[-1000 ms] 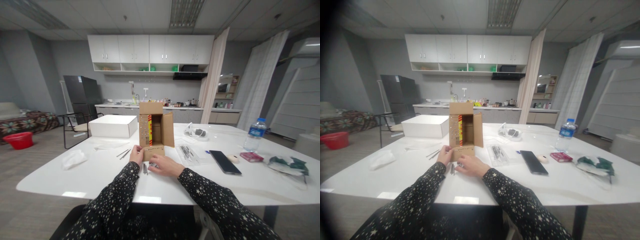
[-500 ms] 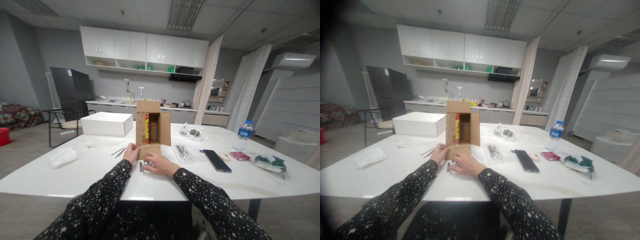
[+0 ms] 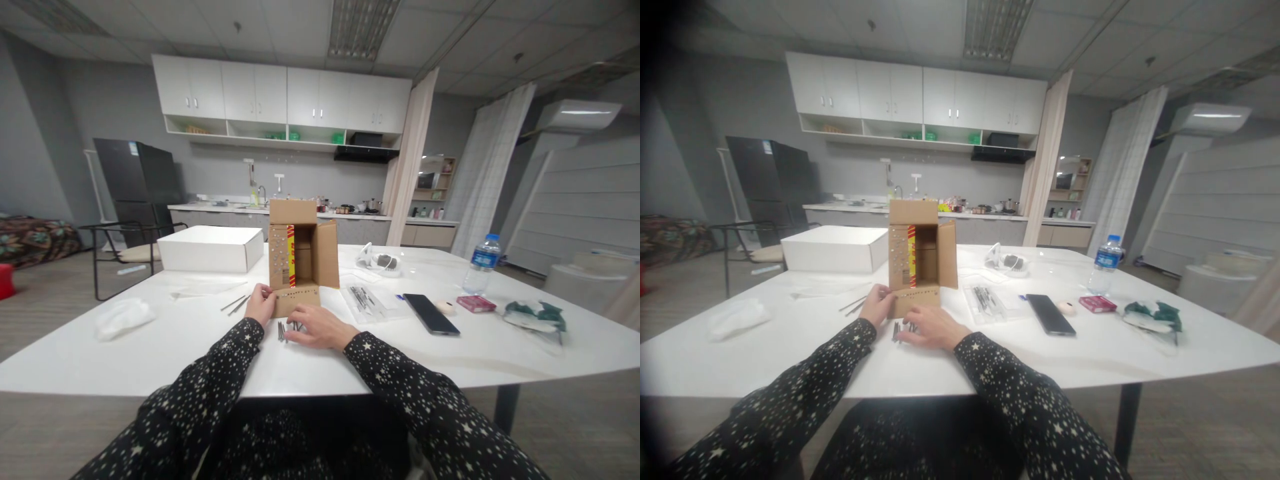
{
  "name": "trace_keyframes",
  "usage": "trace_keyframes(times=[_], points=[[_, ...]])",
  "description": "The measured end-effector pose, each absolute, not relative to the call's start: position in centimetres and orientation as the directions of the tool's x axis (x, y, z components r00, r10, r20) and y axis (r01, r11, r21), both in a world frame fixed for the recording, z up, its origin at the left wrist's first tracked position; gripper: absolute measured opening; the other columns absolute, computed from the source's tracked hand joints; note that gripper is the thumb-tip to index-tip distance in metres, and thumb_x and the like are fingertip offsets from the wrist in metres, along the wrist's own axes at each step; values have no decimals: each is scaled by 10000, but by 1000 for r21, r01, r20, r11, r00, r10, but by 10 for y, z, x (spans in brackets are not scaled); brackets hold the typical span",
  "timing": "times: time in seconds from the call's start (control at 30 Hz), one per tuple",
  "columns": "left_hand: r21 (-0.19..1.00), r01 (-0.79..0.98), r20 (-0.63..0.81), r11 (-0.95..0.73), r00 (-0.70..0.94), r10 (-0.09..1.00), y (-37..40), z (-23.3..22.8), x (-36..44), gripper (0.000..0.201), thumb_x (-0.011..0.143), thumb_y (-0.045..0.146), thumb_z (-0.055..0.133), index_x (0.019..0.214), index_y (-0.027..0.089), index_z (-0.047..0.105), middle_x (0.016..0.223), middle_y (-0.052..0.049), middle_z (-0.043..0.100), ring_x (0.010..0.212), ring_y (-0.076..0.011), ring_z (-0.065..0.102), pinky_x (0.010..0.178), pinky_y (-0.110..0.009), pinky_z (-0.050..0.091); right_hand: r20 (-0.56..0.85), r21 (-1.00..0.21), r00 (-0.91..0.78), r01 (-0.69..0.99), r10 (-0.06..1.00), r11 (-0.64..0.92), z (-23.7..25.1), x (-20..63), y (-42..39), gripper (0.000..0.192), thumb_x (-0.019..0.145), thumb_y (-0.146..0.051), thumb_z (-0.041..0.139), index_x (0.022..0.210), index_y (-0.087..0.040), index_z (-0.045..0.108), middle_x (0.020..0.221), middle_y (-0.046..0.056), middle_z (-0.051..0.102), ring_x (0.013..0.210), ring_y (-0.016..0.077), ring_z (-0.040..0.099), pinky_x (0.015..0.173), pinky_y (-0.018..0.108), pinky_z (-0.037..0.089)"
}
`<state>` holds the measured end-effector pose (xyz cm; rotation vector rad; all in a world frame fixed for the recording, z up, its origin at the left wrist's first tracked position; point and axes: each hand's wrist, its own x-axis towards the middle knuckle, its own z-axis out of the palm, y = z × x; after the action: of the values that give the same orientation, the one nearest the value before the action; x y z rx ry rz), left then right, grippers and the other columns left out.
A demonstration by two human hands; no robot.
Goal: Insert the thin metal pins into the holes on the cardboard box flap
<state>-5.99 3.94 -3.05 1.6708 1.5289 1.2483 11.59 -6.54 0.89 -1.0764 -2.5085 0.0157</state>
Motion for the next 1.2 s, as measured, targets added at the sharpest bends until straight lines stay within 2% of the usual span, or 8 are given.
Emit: trace_keyframes(times=[0.27,0.67,1.2], points=[[842,471,341,-264,-86,936,43,-42,-69,93,705,237,492,783,215,446,716,18,555,702,-145,545,680,-268,416,379,-164,-626,680,682,715,-6,100,-62,366,866,-484,505,1034,-173,601,958,72,577,843,169,538,723,293,408],[864,449,302,-228,-101,948,49,-46,-71,113,692,258,507,782,222,450,704,23,565,671,-146,543,644,-264,412,352,-162,-630,687,692,708,-3,99,-65,351,864,-476,512,1026,-179,607,955,70,582,862,173,537,753,306,410],[868,443,294,-224,-95,951,43,-32,-63,112,692,274,516,770,216,460,722,14,566,719,-155,557,681,-283,429,356,-179,-604,705,714,686,5,107,-69,363,860,-496,506,961,-164,616,953,76,578,863,174,527,755,311,410]])
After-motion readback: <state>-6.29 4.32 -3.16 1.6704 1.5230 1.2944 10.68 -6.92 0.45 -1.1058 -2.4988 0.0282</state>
